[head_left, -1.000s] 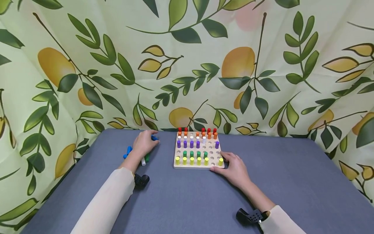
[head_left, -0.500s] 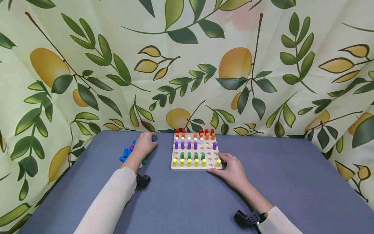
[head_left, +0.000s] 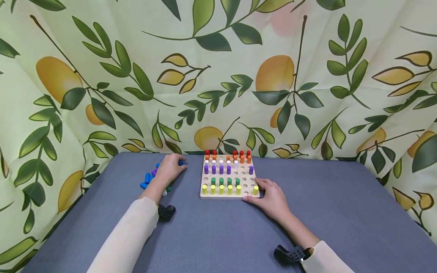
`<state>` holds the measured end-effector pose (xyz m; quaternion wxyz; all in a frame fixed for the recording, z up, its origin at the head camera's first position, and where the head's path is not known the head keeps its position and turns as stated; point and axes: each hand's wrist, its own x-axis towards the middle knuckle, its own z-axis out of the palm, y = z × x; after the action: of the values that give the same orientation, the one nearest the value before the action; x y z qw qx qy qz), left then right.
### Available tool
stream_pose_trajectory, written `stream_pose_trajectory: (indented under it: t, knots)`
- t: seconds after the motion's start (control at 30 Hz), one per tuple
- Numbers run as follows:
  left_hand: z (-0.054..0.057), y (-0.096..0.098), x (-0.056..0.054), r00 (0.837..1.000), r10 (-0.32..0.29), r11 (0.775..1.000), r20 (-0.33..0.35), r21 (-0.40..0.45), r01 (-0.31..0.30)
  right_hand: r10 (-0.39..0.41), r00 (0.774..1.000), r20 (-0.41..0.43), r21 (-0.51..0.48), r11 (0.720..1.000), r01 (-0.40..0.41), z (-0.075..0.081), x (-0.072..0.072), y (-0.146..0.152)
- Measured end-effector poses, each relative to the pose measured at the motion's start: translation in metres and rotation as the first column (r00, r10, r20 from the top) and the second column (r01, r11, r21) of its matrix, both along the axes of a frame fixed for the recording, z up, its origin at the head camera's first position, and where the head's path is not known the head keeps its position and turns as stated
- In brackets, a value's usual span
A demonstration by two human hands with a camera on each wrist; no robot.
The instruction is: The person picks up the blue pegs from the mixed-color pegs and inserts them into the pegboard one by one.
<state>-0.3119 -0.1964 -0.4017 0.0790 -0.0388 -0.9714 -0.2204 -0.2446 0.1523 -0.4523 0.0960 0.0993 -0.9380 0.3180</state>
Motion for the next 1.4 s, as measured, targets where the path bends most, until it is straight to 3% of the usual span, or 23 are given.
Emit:
stream_pose_trajectory:
  t: [0.23,0.63,0.9,1.23,1.33,1.4]
  knots:
    - [-0.001,0.006,0.011,0.996,-0.020,0.993,-0.087,0.116,0.030,0.002,1.000,-0.007,0.005,1.000,-0.002,-0.001,-0.001,0.000]
    - [-0.007,0.021,0.023,0.993,0.037,0.963,-0.115,0.269,-0.005,0.002,1.000,-0.011,0.012,1.000,-0.002,-0.001,-0.002,0.001]
    - [-0.012,0.029,0.027,0.997,0.050,0.916,-0.058,0.402,-0.022,-0.006,1.000,0.000,0.014,1.000,0.006,-0.002,-0.002,0.001]
    - [-0.026,0.028,0.034,0.994,-0.004,0.883,-0.113,0.466,0.057,-0.001,1.000,-0.004,0.017,1.000,0.001,-0.005,-0.002,0.000]
    - [-0.027,0.028,0.034,0.990,-0.022,0.889,-0.137,0.451,0.082,0.004,1.000,-0.011,0.015,1.000,-0.004,-0.003,-0.002,0.001]
    - [-0.027,0.028,0.035,0.988,-0.037,0.909,-0.147,0.407,0.095,0.008,1.000,-0.016,0.012,1.000,-0.007,-0.002,-0.002,0.001]
